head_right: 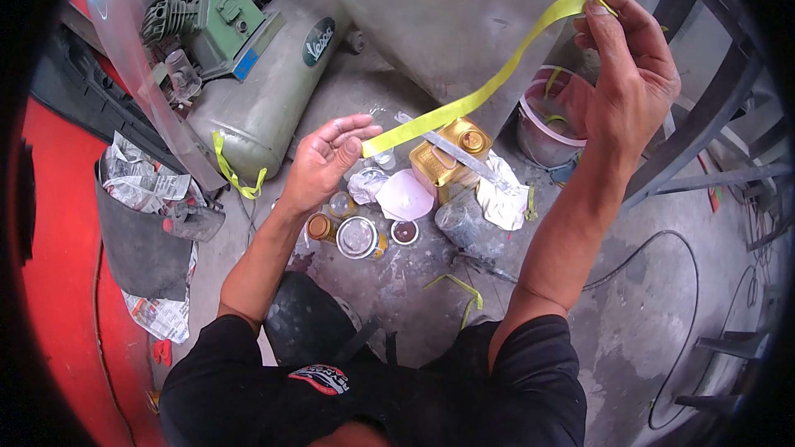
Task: The person prepares a paint can for use by applying yellow masking tape around the rim and lid. They then open the can and pour a dark liquid from a small container into the paint can.
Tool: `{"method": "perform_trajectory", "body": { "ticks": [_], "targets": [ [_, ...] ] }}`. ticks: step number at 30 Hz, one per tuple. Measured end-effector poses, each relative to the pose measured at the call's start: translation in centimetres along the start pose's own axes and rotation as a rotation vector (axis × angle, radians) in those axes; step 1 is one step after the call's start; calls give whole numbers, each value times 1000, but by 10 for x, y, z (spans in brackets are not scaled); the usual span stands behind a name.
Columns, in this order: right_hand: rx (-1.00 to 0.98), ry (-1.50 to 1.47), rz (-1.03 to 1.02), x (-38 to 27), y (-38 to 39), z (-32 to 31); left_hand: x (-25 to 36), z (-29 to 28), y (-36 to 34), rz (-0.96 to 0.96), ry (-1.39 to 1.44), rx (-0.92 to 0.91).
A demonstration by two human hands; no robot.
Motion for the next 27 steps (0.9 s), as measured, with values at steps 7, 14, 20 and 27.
{"method": "perform_trajectory", "body": {
  "ticks": [7,14,20,27],
  "targets": [
    [91,21,-5,-2,-4,-4,-1,3,-2,-16,-84,-10],
    [224,66,8,5,-6,-23,0,1,0,-4,-154,5],
    [28,815,-465,-3,-17,-67,0,6,-5,-16,-146,9],
    [36,690,-452,12,-15,-75,-1,4,1,36,-154,10]
  ]
}}
Point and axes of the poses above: each hand's wrist, its own y-axis away from the middle knuckle, its own z-axis out of the palm, x = y × z, the point moved 7 cm from there along -y, towards the middle knuckle, and after that the axes turned 11 degrees about -z, right-handed, at the moved point
